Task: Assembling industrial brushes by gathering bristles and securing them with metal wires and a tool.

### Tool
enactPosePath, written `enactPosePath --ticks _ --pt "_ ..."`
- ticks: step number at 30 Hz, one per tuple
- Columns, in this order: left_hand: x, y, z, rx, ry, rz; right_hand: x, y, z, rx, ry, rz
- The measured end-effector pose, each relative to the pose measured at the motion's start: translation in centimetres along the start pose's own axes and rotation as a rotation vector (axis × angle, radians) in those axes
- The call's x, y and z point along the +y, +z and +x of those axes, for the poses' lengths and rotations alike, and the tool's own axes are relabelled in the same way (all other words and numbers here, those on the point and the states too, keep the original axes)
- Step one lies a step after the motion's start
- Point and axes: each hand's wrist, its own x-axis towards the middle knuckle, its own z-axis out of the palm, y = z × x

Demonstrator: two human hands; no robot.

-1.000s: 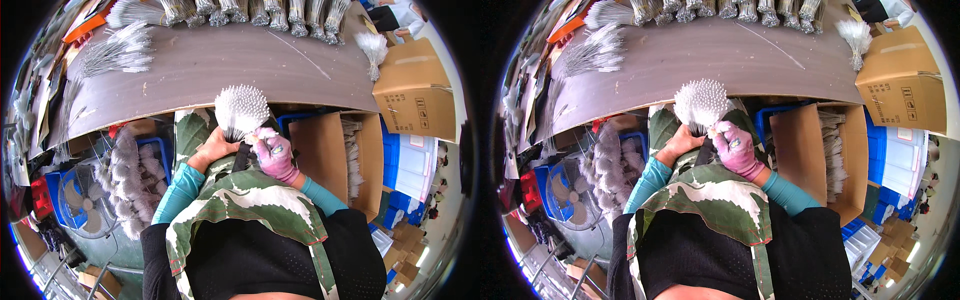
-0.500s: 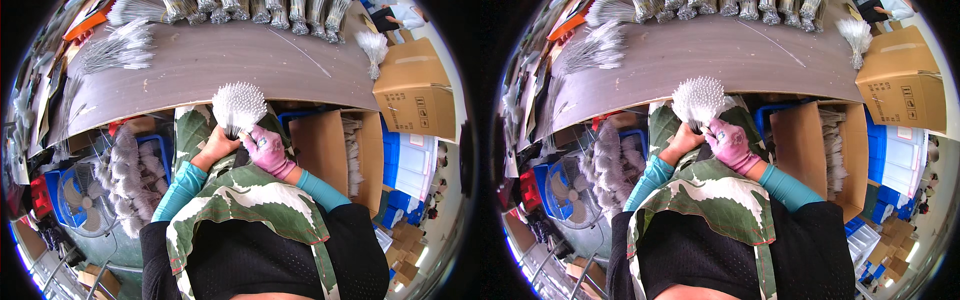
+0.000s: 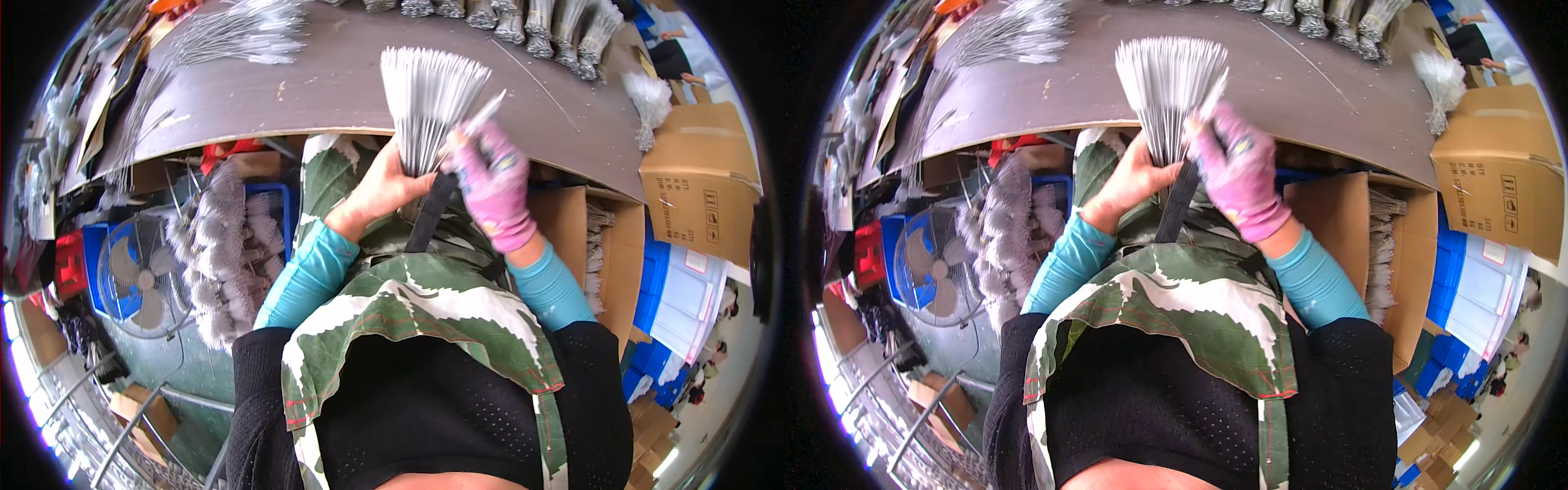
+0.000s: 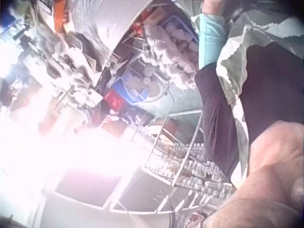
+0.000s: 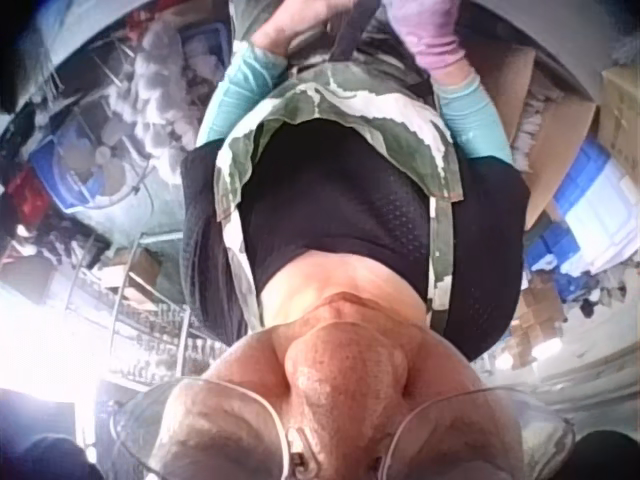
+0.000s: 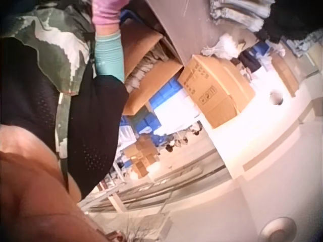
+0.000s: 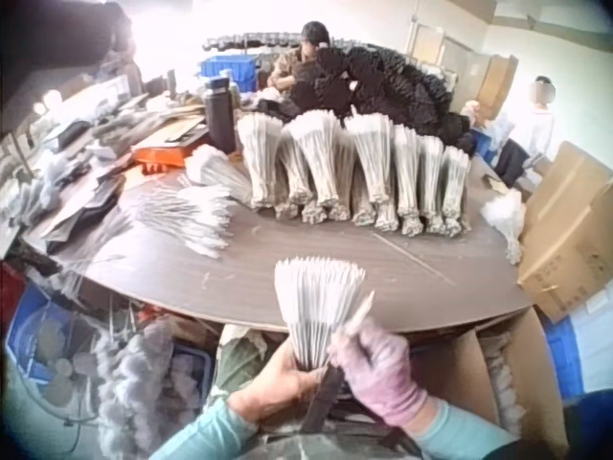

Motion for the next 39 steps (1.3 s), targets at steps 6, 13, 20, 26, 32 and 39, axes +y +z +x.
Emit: enactPosePath --ticks 6,13,20,26,32,39 --pt "4.5 -0.7 1.2 0.189 0.024 -0.095 -4.0 0.4 5.6 -0.148 0.060 0.320" --pt "5.2 -1.0 3.1 0.291 0.115 -0.195 -4.1 1.7 6.2 -0.242 -0.061 0.035" --pt "1.6 -0.2 2.5 0.422 0.156 -0.193 -1.9 2.3 7.0 -0.366 0.065 -0.246" --pt "0.1 0.9 0.7 0.522 -0.009 -0.191 -0.9 2.0 5.4 -0.467 0.290 -0.114" --pt "-0.4 1.0 -1.5 0.536 -0.123 -0.209 0.9 3.2 4.5 -0.283 0.039 -0.261" --pt "-2.2 0.8 -2.3 0.496 -0.092 -0.307 -1.3 3.1 3.3 -0.489 -0.058 -0.573"
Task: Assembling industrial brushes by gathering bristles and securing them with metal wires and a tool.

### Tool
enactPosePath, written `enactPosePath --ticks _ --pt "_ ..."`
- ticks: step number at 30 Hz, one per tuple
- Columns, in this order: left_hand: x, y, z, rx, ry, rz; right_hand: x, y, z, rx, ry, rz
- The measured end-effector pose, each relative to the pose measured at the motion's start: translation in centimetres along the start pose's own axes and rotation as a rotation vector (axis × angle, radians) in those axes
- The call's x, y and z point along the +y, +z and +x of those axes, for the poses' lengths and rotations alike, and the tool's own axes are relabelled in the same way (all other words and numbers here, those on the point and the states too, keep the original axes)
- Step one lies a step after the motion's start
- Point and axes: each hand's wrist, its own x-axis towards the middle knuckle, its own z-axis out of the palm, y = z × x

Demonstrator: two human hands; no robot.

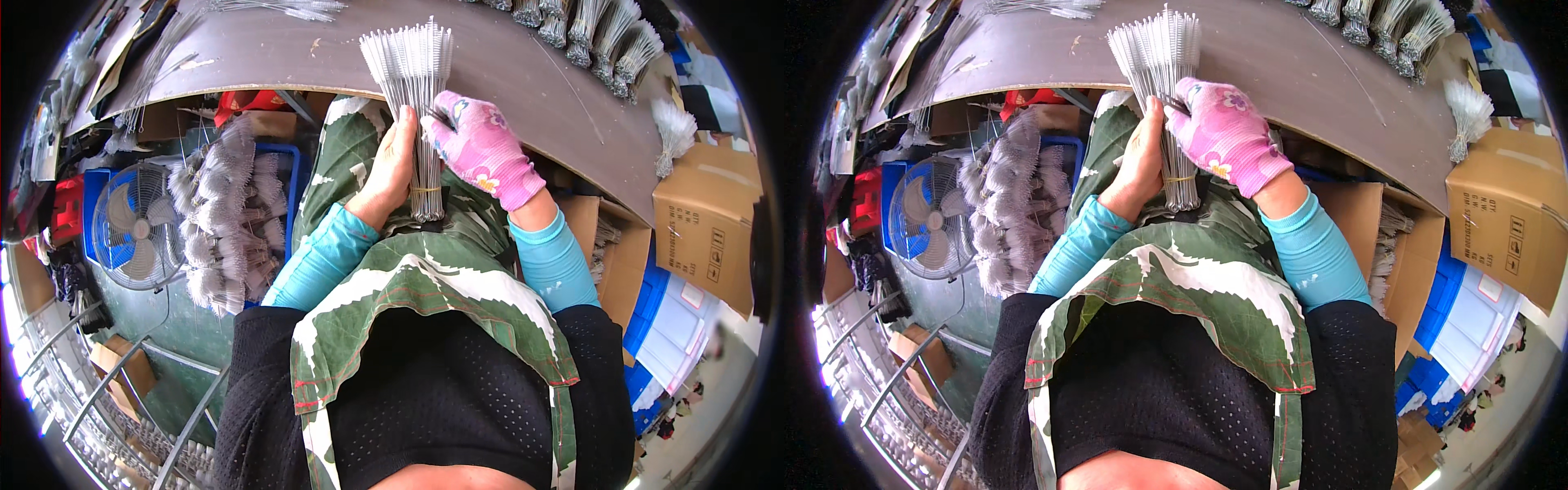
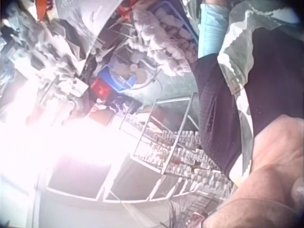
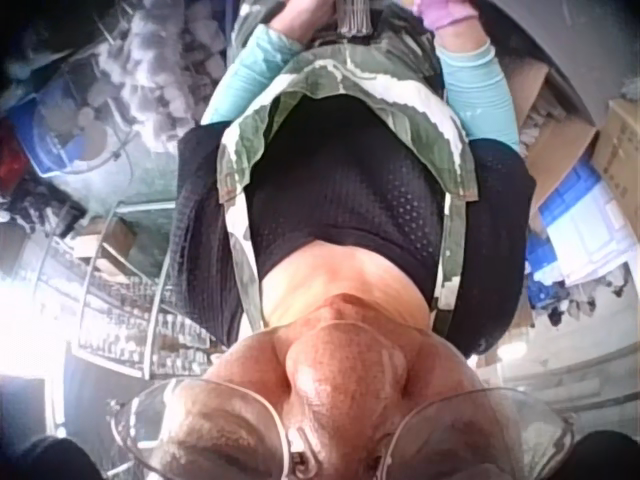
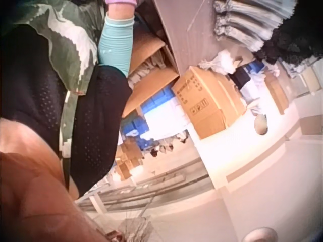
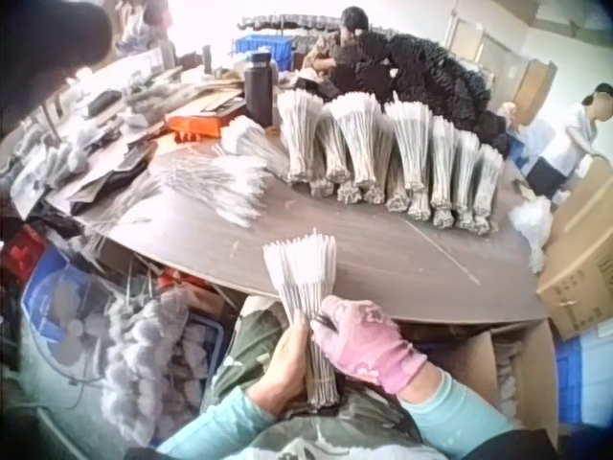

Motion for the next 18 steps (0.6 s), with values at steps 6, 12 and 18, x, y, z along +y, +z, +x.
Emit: enactPosePath --ticks 6,12,18 --pt "-0.5 -0.1 0.5 -0.037 0.054 -0.031 0.7 0.3 0.1 -0.112 0.041 0.199" --pt "-1.5 -0.3 0.7 0.078 0.098 0.113 0.3 1.0 -1.1 0.042 0.037 -0.123" --pt "-1.5 -4.2 1.3 -0.194 0.099 0.321 1.8 3.1 -2.3 0.106 0.060 0.090"
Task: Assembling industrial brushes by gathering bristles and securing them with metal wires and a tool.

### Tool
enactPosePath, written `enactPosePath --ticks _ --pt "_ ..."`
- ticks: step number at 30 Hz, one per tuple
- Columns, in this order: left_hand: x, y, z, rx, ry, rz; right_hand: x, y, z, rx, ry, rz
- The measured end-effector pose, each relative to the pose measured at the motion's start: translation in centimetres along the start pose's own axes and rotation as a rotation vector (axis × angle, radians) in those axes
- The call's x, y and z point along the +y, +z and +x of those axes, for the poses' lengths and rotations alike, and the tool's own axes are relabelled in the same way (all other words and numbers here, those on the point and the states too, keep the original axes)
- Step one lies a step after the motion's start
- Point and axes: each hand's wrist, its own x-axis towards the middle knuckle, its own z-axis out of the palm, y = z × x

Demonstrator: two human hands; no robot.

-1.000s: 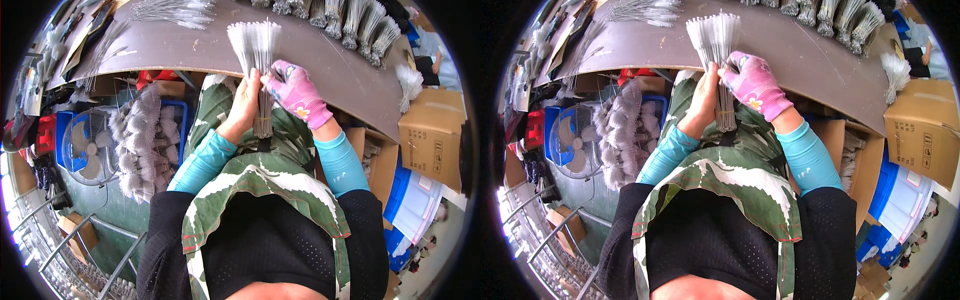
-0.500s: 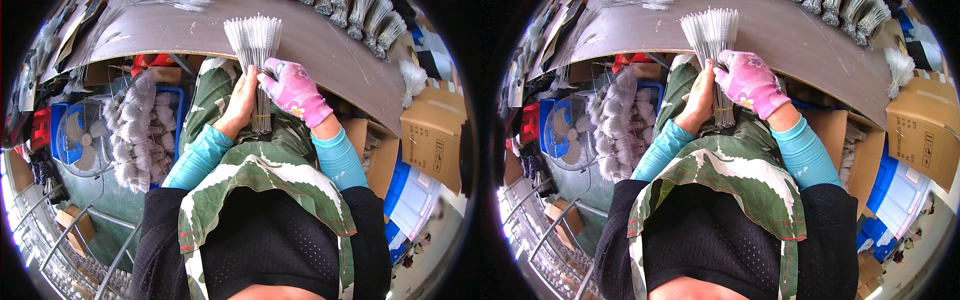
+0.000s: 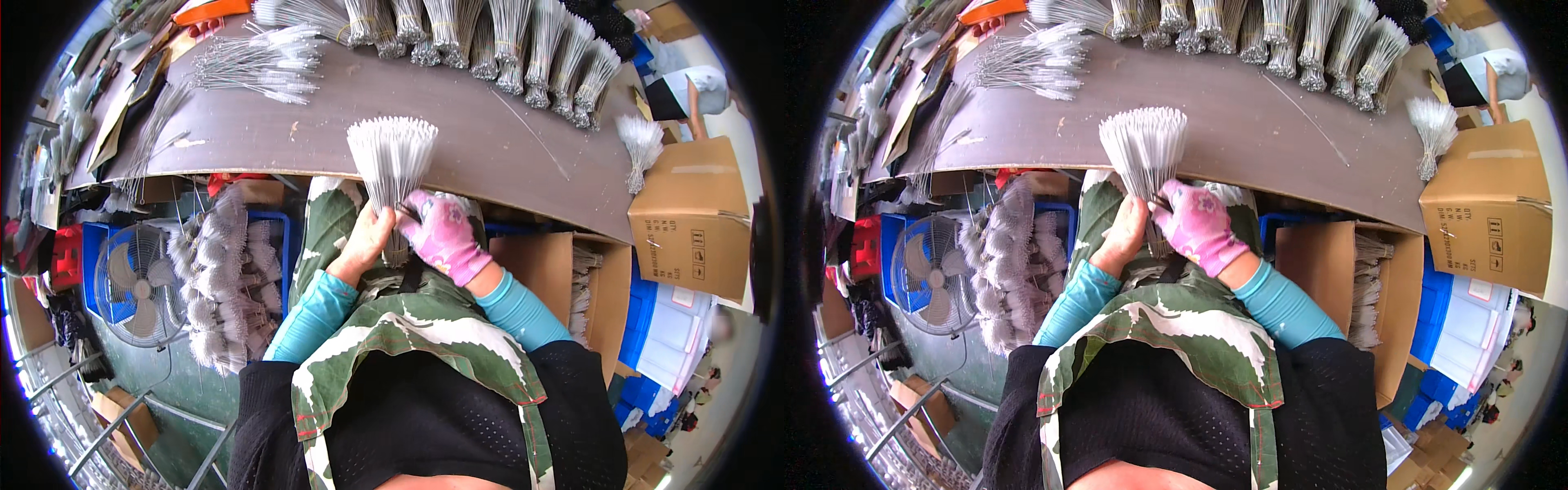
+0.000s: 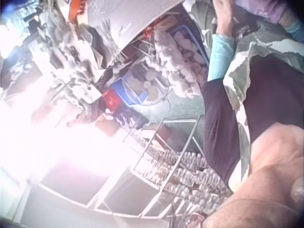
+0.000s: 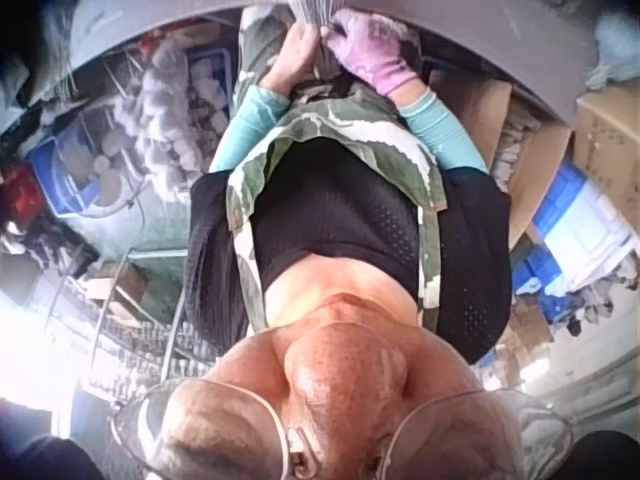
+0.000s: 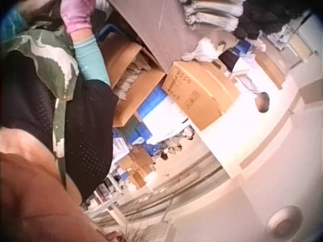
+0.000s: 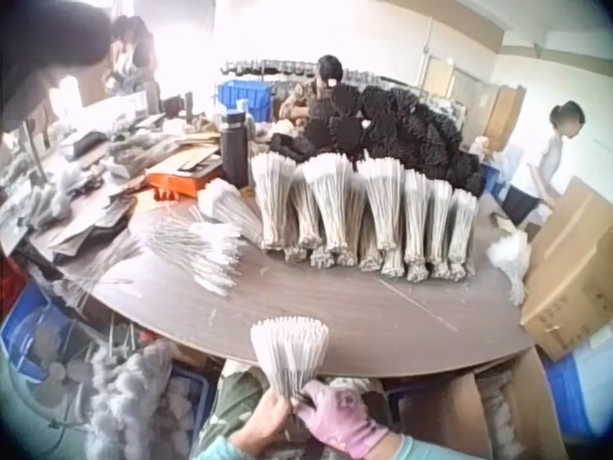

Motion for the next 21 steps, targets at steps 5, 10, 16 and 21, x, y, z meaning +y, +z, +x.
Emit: enactPosePath --ticks 5,10,16,21 --pt "1.4 -0.1 0.3 -0.207 -0.024 -0.019 2.7 2.1 -2.1 0.025 0.073 0.334" --pt "2.8 0.5 0.5 -0.083 -0.231 0.071 3.7 -1.9 -2.1 -0.150 -0.078 0.241" --pt "1.0 0.5 0.6 0.080 -0.176 0.163 2.8 -6.1 1.2 0.159 0.245 0.825" --pt "0.5 0.3 0.9 0.044 -0.125 0.109 1.0 -5.0 2.6 0.027 0.102 0.846"
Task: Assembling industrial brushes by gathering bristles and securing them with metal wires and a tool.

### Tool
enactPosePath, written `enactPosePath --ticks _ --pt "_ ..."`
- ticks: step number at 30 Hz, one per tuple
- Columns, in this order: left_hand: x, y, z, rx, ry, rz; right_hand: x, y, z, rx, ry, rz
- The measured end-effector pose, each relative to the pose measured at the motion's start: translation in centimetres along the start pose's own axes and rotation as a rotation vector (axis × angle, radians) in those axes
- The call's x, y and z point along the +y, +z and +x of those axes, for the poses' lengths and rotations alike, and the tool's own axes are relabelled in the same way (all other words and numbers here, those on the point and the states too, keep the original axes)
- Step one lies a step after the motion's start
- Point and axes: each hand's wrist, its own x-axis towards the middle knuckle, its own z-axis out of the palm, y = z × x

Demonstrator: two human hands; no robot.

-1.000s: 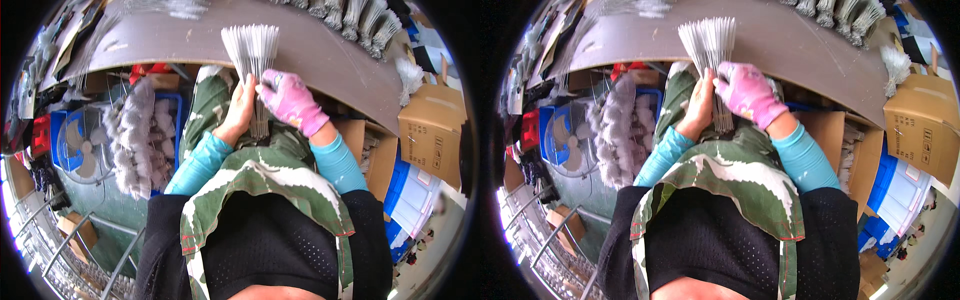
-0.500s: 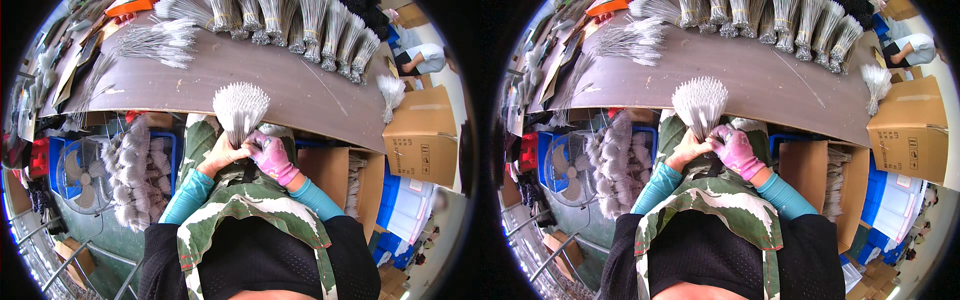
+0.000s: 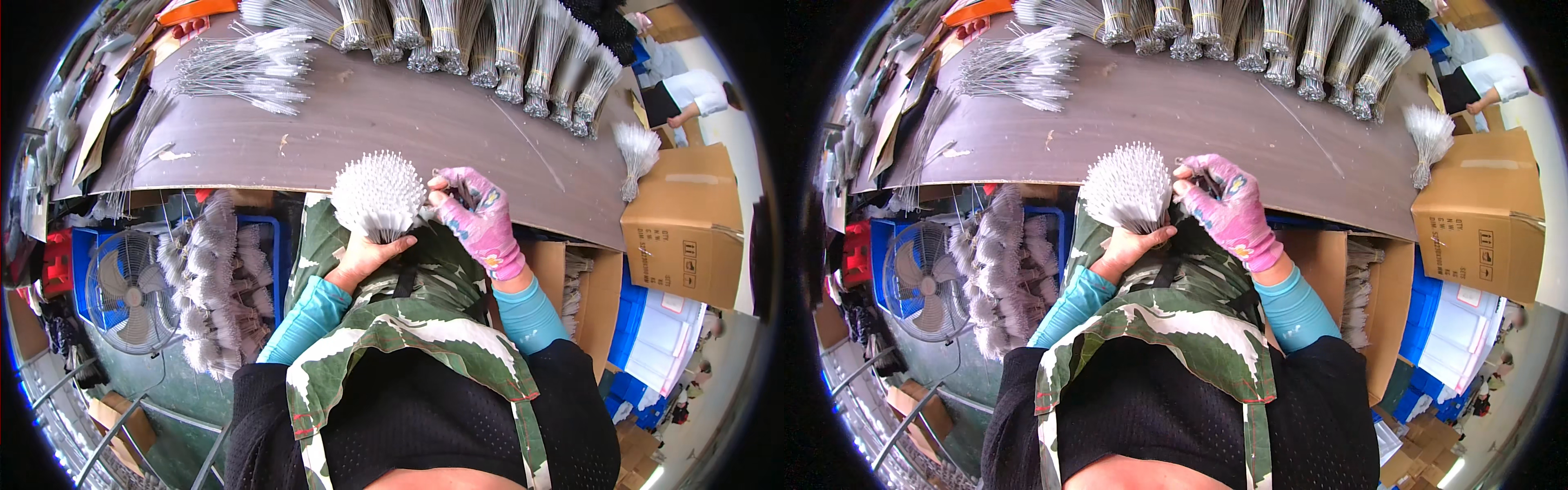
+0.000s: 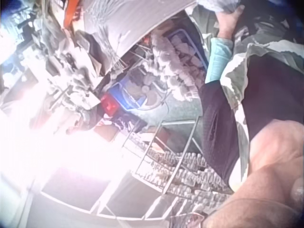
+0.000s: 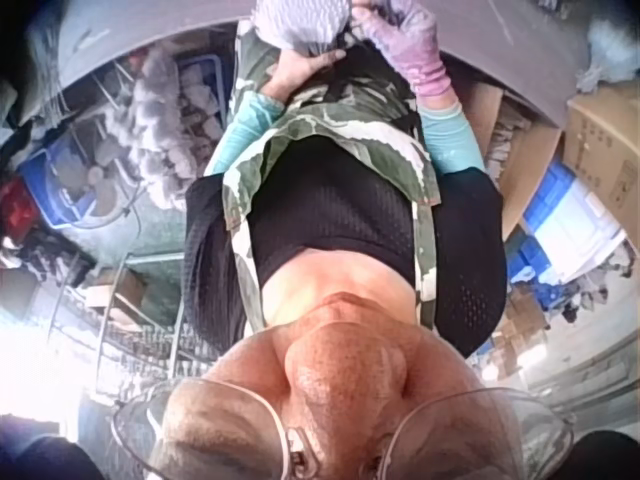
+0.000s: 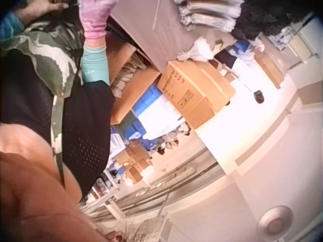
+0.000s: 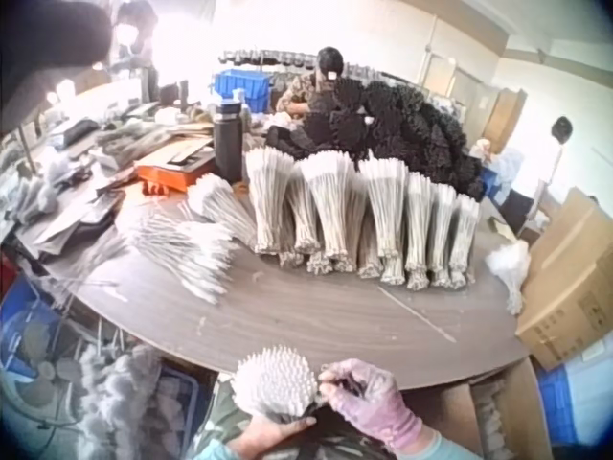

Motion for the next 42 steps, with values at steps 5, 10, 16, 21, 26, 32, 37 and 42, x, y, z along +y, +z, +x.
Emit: enactPosePath --ticks 5,10,16,21,26,32,37,42 --pt "0.0 1.6 1.0 -0.014 0.024 0.091 -0.9 -0.9 -0.7 0.070 -0.075 -0.171" --pt "-0.8 -2.1 -0.5 -0.036 -0.107 0.208 0.4 1.5 1.3 -0.097 -0.382 -0.389" --pt "-4.4 -2.0 0.8 -0.036 0.160 -0.040 -0.7 0.1 0.6 -0.170 -0.288 -0.353" --pt "-4.2 -2.1 1.0 -0.024 0.112 -0.016 -1.0 0.1 1.3 -0.204 -0.337 -0.442" --pt "-6.5 -3.9 2.4 -0.104 0.076 0.098 -0.3 0.1 1.3 -0.263 -0.389 -0.631" --pt "-2.9 -1.8 1.3 -0.082 0.077 0.220 1.3 1.1 0.3 0.097 -0.515 -0.524" --pt "-2.1 -2.4 -0.2 -0.112 -0.051 0.272 -5.3 -1.9 3.8 0.347 -0.517 -0.222" --pt "-1.6 -1.4 1.0 -0.173 -0.184 0.495 -12.1 -5.9 4.0 0.614 -0.423 0.212"
